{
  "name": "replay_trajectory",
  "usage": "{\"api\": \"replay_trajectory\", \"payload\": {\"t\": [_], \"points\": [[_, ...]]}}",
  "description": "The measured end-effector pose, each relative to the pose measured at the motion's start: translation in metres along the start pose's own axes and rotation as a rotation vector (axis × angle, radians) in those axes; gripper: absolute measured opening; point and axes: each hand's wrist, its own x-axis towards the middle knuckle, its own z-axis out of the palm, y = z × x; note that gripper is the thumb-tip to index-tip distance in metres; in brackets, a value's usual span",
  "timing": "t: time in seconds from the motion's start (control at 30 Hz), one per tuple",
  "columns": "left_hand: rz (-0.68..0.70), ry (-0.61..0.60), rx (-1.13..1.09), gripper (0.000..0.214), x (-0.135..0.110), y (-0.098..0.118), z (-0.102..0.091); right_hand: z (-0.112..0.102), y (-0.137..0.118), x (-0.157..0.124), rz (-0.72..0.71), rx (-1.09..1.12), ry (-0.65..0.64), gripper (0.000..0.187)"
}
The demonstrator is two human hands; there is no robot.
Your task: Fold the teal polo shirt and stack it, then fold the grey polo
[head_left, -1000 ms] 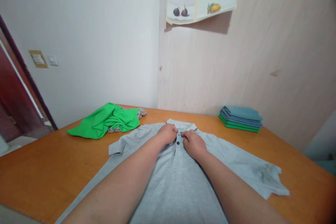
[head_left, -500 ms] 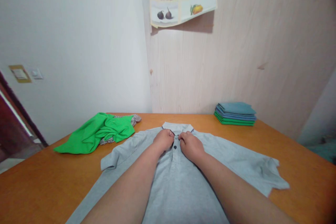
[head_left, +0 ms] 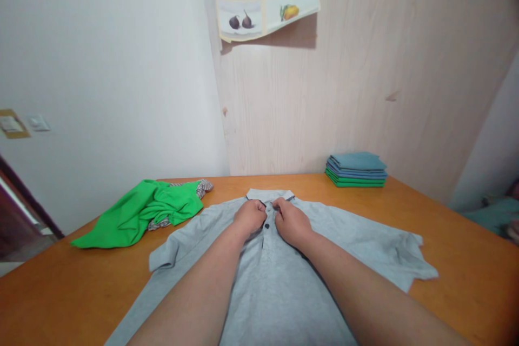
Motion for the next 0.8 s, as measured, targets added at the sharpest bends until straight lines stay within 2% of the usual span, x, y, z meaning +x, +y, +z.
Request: {"api": "replay_trajectory", "payload": {"t": [0.2, 0.47, 0.8], "points": [[0.033, 0.020, -0.042, 0.010, -0.001, 0.000, 0.000, 0.000, 0.001, 0.001, -0.039, -0.010, -0.036, 0.027], [0.109, 0.039, -0.266, 0.014, 0.000, 0.005, -0.001, 0.005, 0.009, 0.005, -0.053, 0.126, 0.023, 0.025], [0.038, -0.056, -0.532, 0.010, -0.008, 0.009, -0.010, 0.010, 0.013, 0.009, -0.085, 0.284, 0.077, 0.022]]}}
